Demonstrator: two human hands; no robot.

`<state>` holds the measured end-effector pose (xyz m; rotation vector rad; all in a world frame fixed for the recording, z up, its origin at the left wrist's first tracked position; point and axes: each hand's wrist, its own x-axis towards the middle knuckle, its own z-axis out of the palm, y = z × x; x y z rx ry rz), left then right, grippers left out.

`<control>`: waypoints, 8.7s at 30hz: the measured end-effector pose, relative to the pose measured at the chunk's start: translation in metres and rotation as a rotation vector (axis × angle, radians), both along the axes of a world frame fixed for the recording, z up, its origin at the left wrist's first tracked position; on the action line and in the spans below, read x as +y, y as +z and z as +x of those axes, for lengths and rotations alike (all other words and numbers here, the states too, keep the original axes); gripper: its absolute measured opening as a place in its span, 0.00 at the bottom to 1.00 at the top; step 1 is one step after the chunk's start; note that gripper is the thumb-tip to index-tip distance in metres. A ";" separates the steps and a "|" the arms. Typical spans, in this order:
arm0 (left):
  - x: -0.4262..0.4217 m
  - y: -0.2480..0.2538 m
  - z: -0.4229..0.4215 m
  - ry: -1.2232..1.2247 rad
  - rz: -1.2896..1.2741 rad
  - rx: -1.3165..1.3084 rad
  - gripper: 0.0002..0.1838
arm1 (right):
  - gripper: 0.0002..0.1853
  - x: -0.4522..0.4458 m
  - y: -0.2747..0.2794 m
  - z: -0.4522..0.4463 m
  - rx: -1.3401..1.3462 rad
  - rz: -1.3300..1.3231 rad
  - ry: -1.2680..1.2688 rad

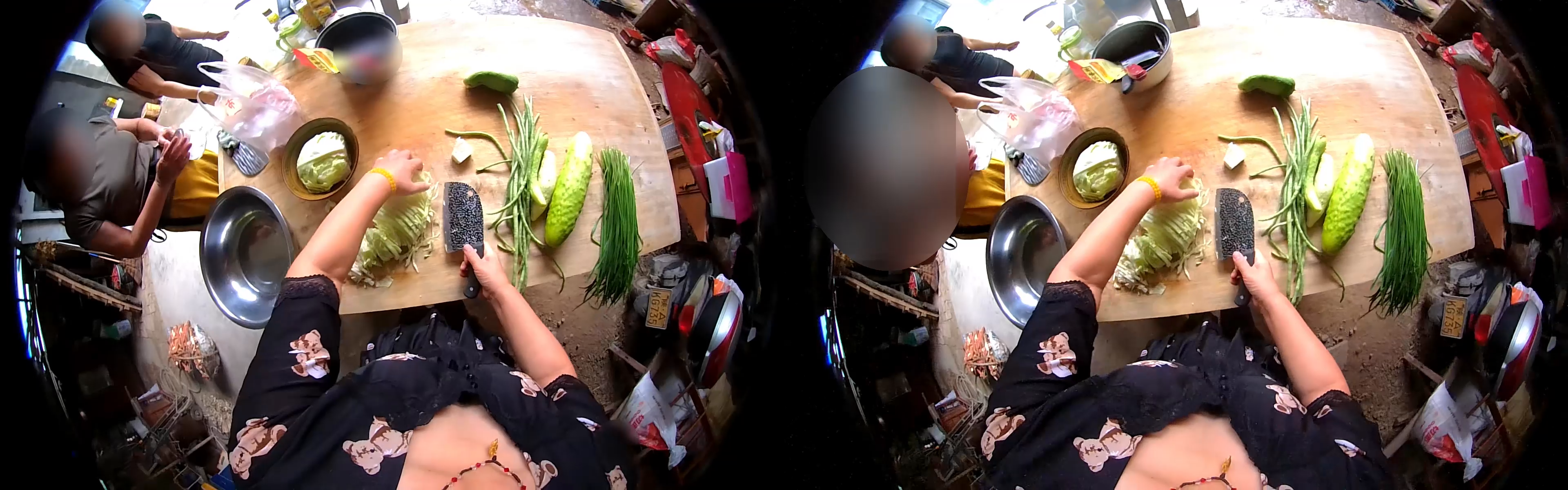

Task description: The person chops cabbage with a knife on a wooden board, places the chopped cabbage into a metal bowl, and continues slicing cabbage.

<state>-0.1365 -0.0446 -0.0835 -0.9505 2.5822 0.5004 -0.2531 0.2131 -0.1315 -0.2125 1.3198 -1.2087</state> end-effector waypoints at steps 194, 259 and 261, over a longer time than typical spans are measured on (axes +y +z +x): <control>0.150 -0.052 0.184 0.559 -0.170 0.716 0.35 | 0.25 -0.122 0.024 0.080 1.260 -0.706 0.902; 0.071 -0.029 0.359 0.766 -0.841 0.860 0.11 | 0.27 -0.098 0.076 0.343 0.972 -0.701 0.438; 0.066 -0.036 0.379 0.663 -0.922 0.681 0.07 | 0.26 -0.100 0.079 0.337 0.989 -0.725 0.379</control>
